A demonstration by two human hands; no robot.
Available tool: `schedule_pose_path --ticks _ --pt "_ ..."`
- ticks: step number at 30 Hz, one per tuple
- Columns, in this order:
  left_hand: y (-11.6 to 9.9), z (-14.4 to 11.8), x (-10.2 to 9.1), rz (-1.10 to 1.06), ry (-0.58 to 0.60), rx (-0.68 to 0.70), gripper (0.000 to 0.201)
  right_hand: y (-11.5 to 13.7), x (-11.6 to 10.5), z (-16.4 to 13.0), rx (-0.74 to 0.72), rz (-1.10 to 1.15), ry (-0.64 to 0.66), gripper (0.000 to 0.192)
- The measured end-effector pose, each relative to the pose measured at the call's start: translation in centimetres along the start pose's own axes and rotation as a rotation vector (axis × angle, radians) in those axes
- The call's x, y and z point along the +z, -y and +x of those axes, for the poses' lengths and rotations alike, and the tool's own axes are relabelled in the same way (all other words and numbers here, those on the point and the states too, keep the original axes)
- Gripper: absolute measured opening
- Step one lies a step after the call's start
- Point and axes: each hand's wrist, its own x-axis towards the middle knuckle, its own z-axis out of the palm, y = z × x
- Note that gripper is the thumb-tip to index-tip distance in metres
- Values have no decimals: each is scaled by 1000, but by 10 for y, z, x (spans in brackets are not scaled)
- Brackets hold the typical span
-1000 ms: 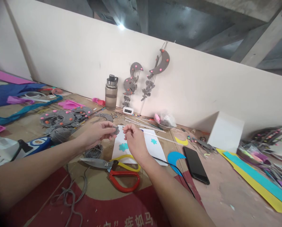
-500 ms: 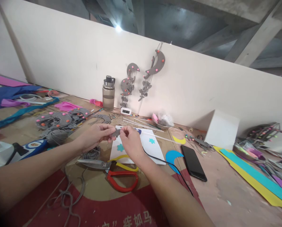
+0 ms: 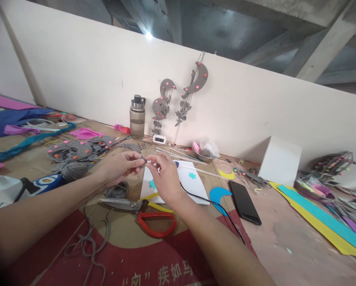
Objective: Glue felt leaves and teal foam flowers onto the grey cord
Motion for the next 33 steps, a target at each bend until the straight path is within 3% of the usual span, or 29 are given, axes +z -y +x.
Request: schedule_pose_path --ticks 10,16,20,25,33 --pt "5 0 0 -94 120 -80 25 -4 -2 -1 -258 -253 27 15" --pt "8 0 -1 -95 139 -101 22 -3 -4 0 -336 -388 66 19" --pt "6 0 1 -80 139 -96 23 -2 -3 0 -308 -408 71 11" --pt "1 0 2 -91 68 -61 28 2 -7 2 -196 -268 1 11" --pt "1 0 0 -28 85 -17 27 4 -9 3 -210 -269 115 10"
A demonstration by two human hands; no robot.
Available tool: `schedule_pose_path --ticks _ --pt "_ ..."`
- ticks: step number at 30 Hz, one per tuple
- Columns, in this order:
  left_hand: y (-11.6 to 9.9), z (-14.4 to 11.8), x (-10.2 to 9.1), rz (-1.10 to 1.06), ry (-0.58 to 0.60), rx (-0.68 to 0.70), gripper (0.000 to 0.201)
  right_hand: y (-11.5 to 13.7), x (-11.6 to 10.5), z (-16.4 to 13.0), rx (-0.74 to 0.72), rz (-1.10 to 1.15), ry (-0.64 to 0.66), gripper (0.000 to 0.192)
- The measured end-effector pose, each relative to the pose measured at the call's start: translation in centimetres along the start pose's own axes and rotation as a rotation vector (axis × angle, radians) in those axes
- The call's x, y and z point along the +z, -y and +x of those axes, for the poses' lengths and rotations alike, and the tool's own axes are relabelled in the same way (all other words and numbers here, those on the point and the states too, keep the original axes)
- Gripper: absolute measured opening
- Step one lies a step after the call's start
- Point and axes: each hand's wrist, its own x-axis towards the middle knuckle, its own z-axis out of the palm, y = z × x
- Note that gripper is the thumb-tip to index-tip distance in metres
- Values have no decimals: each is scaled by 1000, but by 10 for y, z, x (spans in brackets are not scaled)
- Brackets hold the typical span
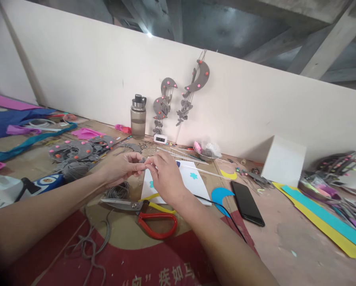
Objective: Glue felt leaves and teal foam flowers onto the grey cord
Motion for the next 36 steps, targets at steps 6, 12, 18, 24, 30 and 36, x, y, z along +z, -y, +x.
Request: schedule_pose_path --ticks 6,12,18,24,30,36 --pt "2 1 1 7 -25 -2 30 0 5 -1 -17 -122 15 7" --pt "2 2 1 35 -59 31 31 -2 8 -1 73 -125 -72 8" --pt "2 2 -4 72 -16 68 25 3 4 -1 63 17 -16 11" --pt "4 4 -6 119 -15 88 26 2 5 -1 63 -7 0 6" --pt "5 4 -7 136 5 96 25 -2 4 -1 54 39 23 5" --pt "4 2 -4 128 -9 78 26 -1 10 -2 58 -25 22 8"
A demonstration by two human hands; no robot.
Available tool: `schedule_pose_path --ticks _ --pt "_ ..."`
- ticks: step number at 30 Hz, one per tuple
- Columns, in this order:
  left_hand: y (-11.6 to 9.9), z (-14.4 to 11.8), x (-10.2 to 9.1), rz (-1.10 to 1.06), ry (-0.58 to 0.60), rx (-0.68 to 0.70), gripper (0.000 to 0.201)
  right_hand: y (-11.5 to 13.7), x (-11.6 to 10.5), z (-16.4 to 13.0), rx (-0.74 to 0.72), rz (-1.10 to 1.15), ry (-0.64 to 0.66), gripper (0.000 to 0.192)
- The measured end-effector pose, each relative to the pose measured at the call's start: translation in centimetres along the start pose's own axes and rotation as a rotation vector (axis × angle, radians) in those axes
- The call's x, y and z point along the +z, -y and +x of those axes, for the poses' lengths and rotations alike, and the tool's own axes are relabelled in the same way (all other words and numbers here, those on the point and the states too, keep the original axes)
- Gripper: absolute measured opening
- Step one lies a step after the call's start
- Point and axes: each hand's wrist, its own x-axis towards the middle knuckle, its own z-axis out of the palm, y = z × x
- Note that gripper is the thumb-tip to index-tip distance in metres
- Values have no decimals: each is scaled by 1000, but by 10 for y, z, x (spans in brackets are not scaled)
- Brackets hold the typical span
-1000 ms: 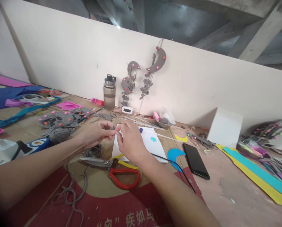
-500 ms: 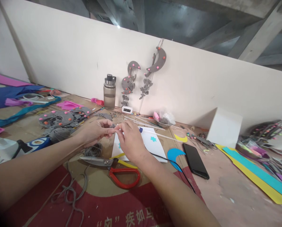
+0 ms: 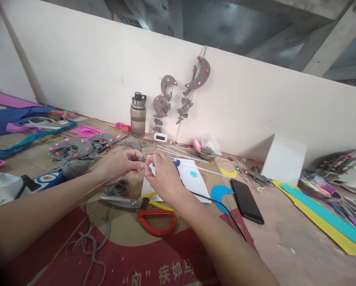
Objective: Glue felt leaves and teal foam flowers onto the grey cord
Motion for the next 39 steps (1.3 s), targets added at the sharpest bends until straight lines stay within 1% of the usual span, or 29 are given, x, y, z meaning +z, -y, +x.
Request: schedule_pose_path --ticks 4,8,12,21,24,28,33,39 --pt "-1 1 1 -36 -52 2 28 3 4 0 56 27 -62 8" --pt "-3 2 0 -71 -103 12 29 5 1 0 120 141 -67 8" --pt "-4 1 0 -61 -99 16 28 4 -2 0 120 208 -71 15" --pt "0 0 2 5 -55 54 26 2 1 -1 91 179 -43 2" --pt "1 -1 3 24 -58 45 25 3 2 -3 78 159 -54 6" --pt "-1 0 2 -28 -72 28 25 3 4 -5 62 177 -59 10" --pt "-4 0 1 -59 -96 21 26 2 6 -5 113 221 -117 11" --pt "-1 0 2 21 -89 79 27 4 6 -5 159 184 -111 7"
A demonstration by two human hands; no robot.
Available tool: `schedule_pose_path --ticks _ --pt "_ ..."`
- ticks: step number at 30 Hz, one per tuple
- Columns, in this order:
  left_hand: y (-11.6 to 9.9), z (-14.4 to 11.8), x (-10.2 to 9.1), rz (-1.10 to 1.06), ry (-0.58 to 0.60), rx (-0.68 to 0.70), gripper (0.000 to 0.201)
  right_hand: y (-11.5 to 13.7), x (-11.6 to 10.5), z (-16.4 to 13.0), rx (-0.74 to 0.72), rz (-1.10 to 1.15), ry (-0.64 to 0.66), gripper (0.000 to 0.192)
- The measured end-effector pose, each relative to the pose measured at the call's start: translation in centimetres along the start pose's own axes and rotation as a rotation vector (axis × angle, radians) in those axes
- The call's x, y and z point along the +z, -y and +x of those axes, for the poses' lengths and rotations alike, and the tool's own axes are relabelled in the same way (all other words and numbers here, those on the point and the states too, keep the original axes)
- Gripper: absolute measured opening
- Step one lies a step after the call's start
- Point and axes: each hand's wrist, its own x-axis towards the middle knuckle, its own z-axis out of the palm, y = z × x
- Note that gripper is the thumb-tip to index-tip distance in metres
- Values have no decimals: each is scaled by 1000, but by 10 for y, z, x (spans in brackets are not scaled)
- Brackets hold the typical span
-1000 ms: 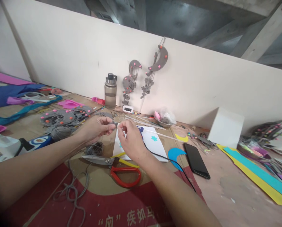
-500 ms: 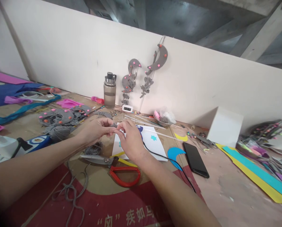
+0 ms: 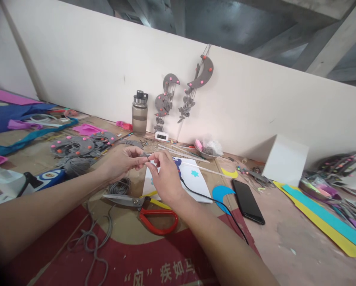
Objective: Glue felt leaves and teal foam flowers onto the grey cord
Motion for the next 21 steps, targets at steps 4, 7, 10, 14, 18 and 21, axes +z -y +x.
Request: schedule_pose_path --ticks 4,7,10,14,18,21 --pt "1 0 0 115 8 55 27 0 0 0 -15 -13 -4 4" --pt "-3 -2 0 247 -22 93 26 -2 1 -1 -8 -24 -2 6" --pt "-6 -5 1 376 -66 147 24 -3 1 -1 30 -11 27 8" --pt "-7 -6 1 441 -77 188 19 -3 0 0 119 43 100 8" --pt "-5 -3 0 360 -26 127 20 0 -2 1 167 151 129 12" --pt "-4 -1 0 220 -10 92 21 1 -2 3 192 308 121 17"
